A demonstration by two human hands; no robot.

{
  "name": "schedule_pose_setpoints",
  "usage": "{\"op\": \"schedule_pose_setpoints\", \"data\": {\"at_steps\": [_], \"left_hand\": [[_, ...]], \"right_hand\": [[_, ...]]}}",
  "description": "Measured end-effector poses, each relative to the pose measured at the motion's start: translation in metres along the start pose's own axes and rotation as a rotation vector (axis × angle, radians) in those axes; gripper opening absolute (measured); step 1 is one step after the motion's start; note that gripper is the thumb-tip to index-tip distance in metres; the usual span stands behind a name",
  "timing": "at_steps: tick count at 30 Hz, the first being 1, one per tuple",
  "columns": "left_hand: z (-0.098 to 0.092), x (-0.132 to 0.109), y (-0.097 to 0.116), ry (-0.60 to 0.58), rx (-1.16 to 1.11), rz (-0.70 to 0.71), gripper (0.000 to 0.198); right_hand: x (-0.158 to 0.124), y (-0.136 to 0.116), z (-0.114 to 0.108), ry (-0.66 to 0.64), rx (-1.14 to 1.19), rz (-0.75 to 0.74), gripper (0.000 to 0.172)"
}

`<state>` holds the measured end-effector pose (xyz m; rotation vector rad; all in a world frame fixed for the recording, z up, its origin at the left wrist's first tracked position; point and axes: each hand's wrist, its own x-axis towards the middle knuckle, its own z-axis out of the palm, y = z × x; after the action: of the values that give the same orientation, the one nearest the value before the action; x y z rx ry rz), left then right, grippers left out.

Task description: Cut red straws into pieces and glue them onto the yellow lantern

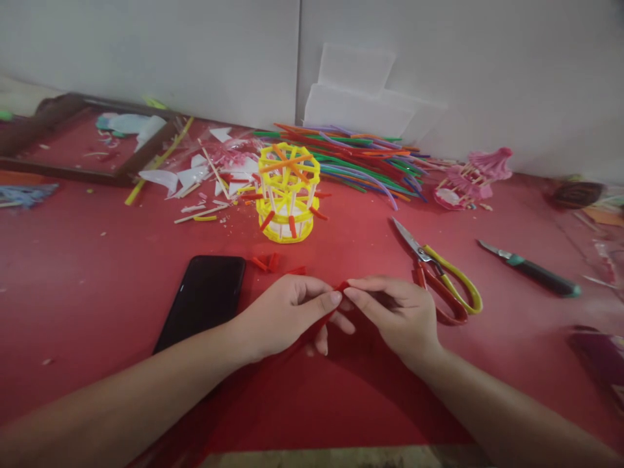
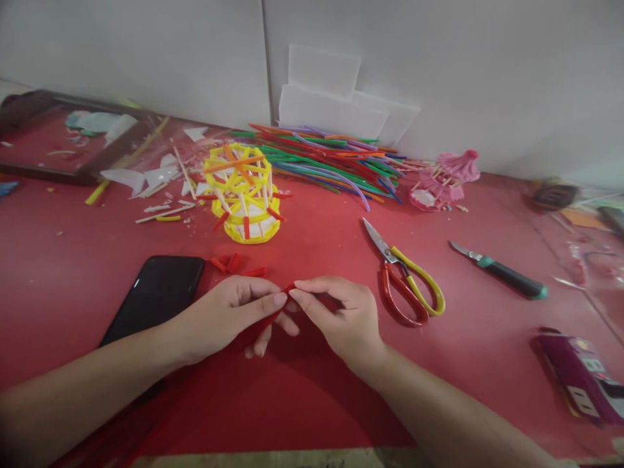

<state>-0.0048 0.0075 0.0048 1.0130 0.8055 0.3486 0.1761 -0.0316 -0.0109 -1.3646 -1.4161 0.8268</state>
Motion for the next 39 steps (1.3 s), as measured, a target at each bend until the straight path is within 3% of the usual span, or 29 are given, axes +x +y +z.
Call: {"op": "schedule_pose_setpoints", "data": {"at_steps": [7, 14, 21, 31, 39], "left_hand": [[0.0, 0.0, 0.002, 0.007, -0.017, -0.03, 0.026], [0.001, -0.001, 0.002, -0.008, -0.009, -0.011, 0.03], [0.0, -0.002, 0.004, -0.076, -0.036, -0.036, 0.023], [-0.002, -0.004, 0.007, -0.223, 0.022, -0.156, 0.023], [0.001, -0.004, 0.0, -0.17, 0.001, -0.144, 0.028]], "right_hand": [[0.002, 0.001, -0.001, -0.011, -0.004, -0.004, 0.017], [0.004, 0.001, -0.006, -0.059, -0.151, -0.238, 0.015], [0.006, -0.001, -0.007, -0.114, -0.187, -0.29, 0.011], [0.019, 0.002, -0.024, -0.527, -0.162, -0.429, 0.016], [0.02, 0.004, -0.026, -0.53, -0.228, -0.387, 0.014]]}}
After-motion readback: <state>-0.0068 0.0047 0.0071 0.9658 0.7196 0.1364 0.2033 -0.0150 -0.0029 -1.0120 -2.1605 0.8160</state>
